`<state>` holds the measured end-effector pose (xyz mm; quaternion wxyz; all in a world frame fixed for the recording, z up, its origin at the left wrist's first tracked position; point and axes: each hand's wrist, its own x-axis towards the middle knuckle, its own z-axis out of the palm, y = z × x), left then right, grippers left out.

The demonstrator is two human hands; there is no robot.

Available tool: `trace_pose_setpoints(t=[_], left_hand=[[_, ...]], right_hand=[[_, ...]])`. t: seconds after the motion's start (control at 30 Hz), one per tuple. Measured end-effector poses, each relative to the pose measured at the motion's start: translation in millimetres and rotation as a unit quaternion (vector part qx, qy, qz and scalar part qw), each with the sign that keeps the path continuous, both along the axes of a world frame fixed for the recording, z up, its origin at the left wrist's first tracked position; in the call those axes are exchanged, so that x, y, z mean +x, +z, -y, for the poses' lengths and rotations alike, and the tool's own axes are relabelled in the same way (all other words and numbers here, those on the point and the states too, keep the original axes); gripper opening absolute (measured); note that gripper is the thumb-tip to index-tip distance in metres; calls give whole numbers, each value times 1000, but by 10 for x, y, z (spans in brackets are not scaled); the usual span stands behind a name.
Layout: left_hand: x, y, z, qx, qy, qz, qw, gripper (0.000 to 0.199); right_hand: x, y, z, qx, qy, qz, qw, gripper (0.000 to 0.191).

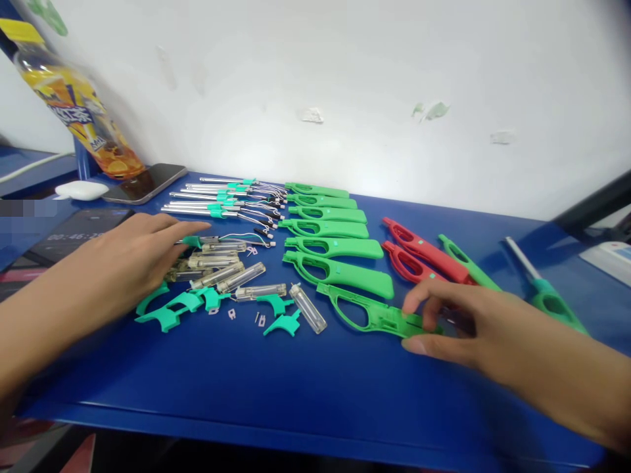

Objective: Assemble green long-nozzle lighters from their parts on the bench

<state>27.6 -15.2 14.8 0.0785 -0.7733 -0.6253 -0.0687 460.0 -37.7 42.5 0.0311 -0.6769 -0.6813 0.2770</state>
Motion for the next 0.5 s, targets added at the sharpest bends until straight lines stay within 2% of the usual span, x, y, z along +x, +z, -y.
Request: trace_pose_setpoints(t=[0.17,0.3,0.4,0.5], left_hand=[[93,123,80,-18,-3,-38,999,60],[56,149,93,-36,3,-47,998,53],[36,163,103,-9,11,-59,998,52],[112,202,161,64,14,-40,997,53]], right_hand=[[-7,15,5,-6,14,2,1000,33],[-2,0,3,-9,10,-1,1000,33],[21,-21,1,-5,12,-11,1000,35],[42,-38,5,2,-2,-10,1000,43]])
